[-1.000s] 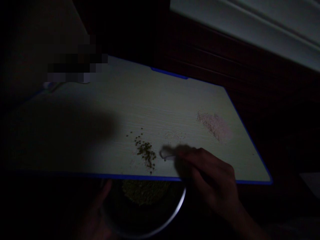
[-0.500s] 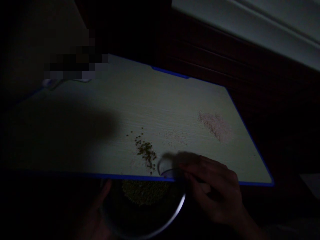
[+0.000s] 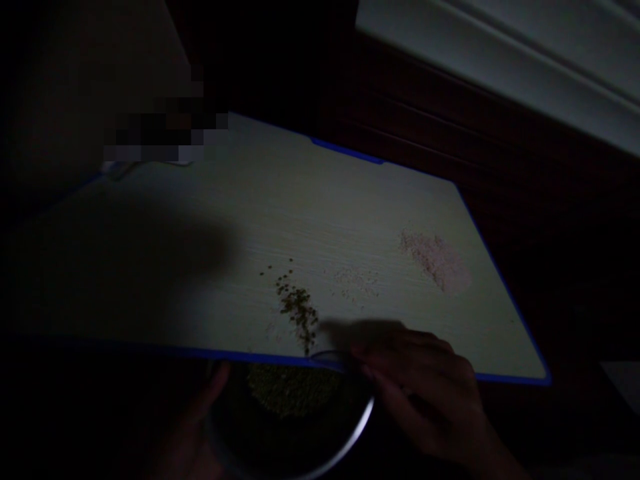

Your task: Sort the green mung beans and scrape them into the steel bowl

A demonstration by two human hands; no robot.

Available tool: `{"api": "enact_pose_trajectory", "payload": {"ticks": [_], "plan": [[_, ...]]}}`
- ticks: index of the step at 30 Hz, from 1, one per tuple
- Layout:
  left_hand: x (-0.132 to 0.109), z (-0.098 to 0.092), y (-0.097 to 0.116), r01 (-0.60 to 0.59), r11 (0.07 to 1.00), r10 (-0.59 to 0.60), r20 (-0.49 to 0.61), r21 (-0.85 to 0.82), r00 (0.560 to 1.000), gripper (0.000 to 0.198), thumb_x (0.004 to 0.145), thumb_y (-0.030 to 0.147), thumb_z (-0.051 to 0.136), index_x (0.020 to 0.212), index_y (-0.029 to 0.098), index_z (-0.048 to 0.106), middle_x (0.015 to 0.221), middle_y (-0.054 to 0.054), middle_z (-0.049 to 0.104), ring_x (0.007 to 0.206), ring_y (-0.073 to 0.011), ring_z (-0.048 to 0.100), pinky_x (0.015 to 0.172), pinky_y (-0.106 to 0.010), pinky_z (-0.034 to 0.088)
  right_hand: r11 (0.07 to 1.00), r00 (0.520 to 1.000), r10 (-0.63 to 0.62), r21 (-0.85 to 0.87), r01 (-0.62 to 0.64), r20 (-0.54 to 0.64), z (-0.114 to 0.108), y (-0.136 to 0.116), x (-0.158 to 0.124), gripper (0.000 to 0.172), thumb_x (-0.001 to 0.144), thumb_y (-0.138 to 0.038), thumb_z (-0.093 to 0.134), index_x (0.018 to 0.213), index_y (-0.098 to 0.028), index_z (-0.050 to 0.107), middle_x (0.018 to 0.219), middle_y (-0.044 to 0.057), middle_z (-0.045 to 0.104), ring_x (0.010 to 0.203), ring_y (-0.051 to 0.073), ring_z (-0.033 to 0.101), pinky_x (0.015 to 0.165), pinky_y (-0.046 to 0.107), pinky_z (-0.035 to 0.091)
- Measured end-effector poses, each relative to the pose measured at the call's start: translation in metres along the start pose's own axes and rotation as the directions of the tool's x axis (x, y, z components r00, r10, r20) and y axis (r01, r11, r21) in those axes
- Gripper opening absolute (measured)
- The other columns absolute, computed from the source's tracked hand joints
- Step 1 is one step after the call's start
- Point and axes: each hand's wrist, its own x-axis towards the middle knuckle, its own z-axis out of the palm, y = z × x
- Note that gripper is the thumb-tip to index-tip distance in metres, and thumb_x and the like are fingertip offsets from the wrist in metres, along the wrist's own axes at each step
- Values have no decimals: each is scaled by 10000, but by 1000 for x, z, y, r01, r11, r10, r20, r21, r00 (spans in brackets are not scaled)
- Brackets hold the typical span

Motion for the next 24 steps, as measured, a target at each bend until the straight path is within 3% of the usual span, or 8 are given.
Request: {"api": "enact_pose_trajectory", "payload": {"ticks": [3, 6, 11, 15, 17, 20, 22, 24], "plan": [[2, 1, 3, 11, 999, -22, 285, 40, 958, 507, 866, 458, 775, 1353, 409, 643, 1429, 16, 681, 1462, -297, 522, 1245, -488, 491, 998, 999, -28, -48, 29, 30, 1, -1, 1, 369, 901, -93, 662, 1218, -258, 757, 1031, -14, 851, 874, 171, 835, 773, 269, 712], [6, 2, 8, 30, 993, -75, 401, 116, 913, 667, 881, 603, 707, 1487, 382, 538, 1500, -41, 623, 1547, -331, 399, 1297, -550, 406, 993, 999, 43, -110, -46, -26, 1, 1, -9, 367, 913, -133, 676, 1229, -301, 759, 1038, -37, 849, 866, 172, 833, 772, 269, 710], [9, 5, 13, 9, 989, -72, 419, 151, 905, 706, 893, 666, 659, 1520, 391, 490, 1537, -49, 580, 1561, -310, 376, 1321, -544, 349, 970, 981, 159, -168, -175, -108, -1, 3, -19, 434, 939, -129, 678, 1331, -311, 713, 1128, -23, 834, 902, 159, 822, 780, 241, 688], [10, -5, 10, 10, 992, -47, 304, 123, 952, 672, 953, 566, 629, 1559, 351, 432, 1563, -81, 550, 1555, -312, 386, 1324, -594, 319, 992, 995, 94, -80, -97, -36, 2, 3, -8, 559, 961, -81, 600, 1450, -353, 619, 1158, -38, 817, 977, 131, 792, 769, 229, 664], [9, -11, 6, 7, 996, -23, 177, 91, 984, 604, 970, 480, 632, 1538, 378, 454, 1483, -46, 629, 1529, -287, 432, 1315, -549, 360, 999, 999, 44, -32, -44, 3, 4, 2, -2, 600, 954, -61, 587, 1480, -348, 590, 1148, -33, 814, 984, 126, 778, 744, 226, 652], [5, -12, 0, -24, 999, 23, 37, 22, 999, 500, 920, 398, 726, 1394, 442, 574, 1210, 50, 772, 1410, -211, 576, 1141, -355, 576, 1000, 999, 27, -10, -26, 32, 5, 2, 3, 602, 941, -48, 589, 1473, -329, 599, 1124, -22, 813, 988, 129, 769, 749, 234, 648], [1, -9, 0, -74, 997, 71, 97, 30, 993, 416, 875, 339, 791, 1255, 436, 651, 1119, 82, 784, 1300, -162, 657, 932, -206, 643, 999, 999, 36, 3, -36, 33, 3, 1, 3, 587, 930, -34, 590, 1446, -313, 623, 1112, -13, 813, 998, 137, 769, 777, 247, 652], [1, -10, 1, -97, 991, 80, 177, 92, 981, 319, 869, 298, 805, 1157, 387, 703, 1203, 86, 768, 1350, -140, 619, 1013, -159, 587, 999, 998, 45, 19, -45, 35, 2, 1, 1, 572, 922, -31, 590, 1420, -309, 644, 1102, -10, 815, 995, 147, 776, 791, 262, 658]]}}
